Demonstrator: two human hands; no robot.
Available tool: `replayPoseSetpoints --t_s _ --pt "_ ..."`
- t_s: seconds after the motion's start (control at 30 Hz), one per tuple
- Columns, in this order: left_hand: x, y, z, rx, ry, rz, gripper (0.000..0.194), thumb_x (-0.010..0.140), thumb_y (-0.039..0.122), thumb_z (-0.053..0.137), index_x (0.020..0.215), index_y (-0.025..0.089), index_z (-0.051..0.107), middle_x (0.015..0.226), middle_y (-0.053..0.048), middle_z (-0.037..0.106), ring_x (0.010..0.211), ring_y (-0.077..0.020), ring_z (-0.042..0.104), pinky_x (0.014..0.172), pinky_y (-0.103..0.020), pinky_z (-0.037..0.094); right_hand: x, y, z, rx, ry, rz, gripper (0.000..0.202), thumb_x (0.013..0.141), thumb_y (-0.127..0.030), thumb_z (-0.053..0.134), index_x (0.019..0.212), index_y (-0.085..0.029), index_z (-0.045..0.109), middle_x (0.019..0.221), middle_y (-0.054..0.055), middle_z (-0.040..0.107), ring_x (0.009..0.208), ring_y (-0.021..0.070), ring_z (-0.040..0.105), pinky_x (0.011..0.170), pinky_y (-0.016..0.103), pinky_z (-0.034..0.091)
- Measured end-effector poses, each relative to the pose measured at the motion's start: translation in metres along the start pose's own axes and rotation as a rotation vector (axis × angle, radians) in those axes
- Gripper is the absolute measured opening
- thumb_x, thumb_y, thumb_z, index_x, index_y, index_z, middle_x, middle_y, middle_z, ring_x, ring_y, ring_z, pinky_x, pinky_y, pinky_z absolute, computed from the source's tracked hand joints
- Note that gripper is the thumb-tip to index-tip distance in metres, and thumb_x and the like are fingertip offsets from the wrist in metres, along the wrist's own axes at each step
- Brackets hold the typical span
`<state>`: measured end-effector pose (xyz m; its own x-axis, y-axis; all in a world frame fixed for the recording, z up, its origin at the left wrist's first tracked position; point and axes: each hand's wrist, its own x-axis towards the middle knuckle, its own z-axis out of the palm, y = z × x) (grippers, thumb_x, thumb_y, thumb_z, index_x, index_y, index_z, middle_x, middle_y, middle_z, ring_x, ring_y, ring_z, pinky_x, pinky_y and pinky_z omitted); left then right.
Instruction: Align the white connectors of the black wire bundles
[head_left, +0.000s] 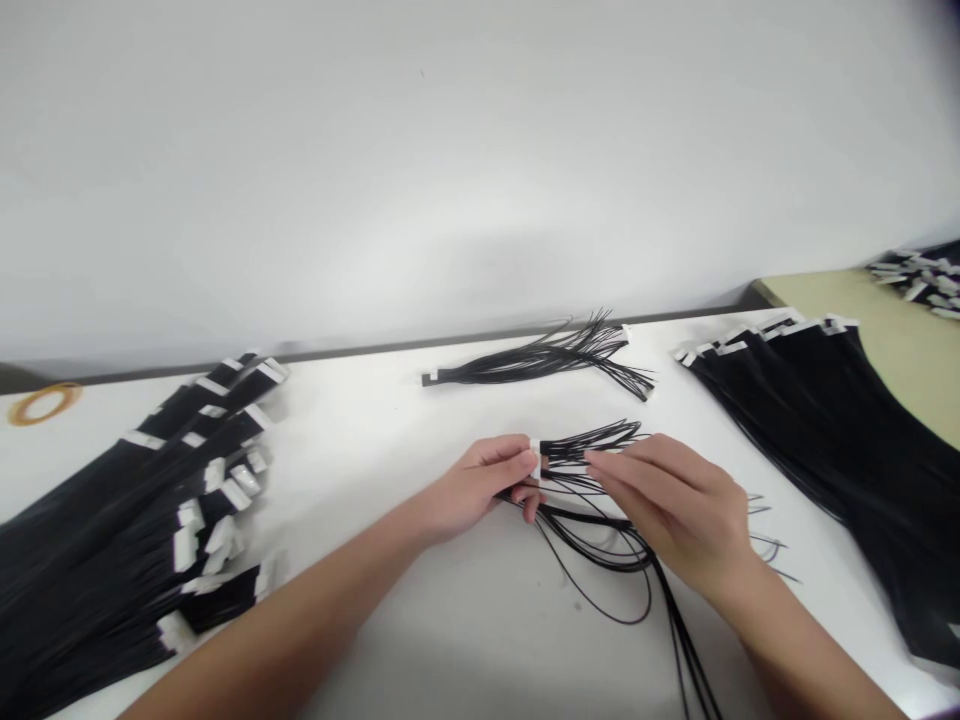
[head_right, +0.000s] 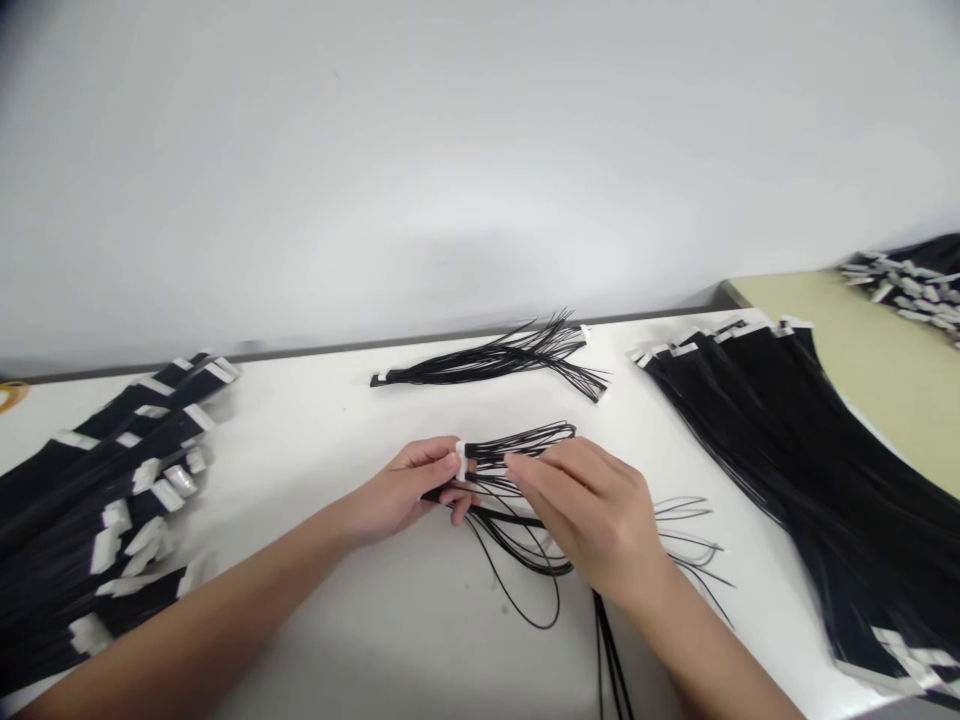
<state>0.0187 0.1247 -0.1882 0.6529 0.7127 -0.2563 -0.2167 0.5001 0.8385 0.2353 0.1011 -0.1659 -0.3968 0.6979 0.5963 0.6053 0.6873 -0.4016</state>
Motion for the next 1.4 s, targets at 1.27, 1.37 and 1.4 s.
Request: replayPoseSetpoints --t_s 1.27,1.37,1.4 --pt "-0.0006 0.0003 -0.0031 0.054 -0.122 -0.026 0.028 0.089 0.038 0.047 0.071 0.016 0.047 0.062 0.004 0.038 0.061 -0.0117 0.052 0.066 -0.029 0.039 0.0039 -0.0068 0.0039 -0.174 0.028 -0.206 0.026 0.074 -0.002 0.067 0.095 -0.017 0.062 0.061 0.000 0.058 0.050 0.0102 0.043 0.048 0.026 0.036" --pt "-0.0004 0.0000 -0.0030 0.037 -0.125 -0.025 0.028 0.089 0.038 0.047 0.070 0.016 0.047 0.062 0.004 0.038 0.060 -0.0116 0.052 0.065 -0.029 0.039 0.0028 -0.0055 0.0045 -0.199 0.031 -0.207 0.024 0.075 -0.003 0.067 0.093 -0.018 0.063 0.059 -0.001 0.057 0.049 0.0099 0.043 0.048 0.026 0.037" --pt "-0.0005 0.0001 -0.0028 0.029 -0.126 -0.025 0.028 0.089 0.038 0.047 0.071 0.016 0.047 0.062 0.004 0.038 0.060 -0.0116 0.052 0.066 -0.029 0.039 0.0023 -0.0049 0.0046 -0.198 0.026 -0.199 0.024 0.075 -0.004 0.067 0.093 -0.019 0.063 0.060 -0.001 0.057 0.049 0.0100 0.044 0.049 0.026 0.037"
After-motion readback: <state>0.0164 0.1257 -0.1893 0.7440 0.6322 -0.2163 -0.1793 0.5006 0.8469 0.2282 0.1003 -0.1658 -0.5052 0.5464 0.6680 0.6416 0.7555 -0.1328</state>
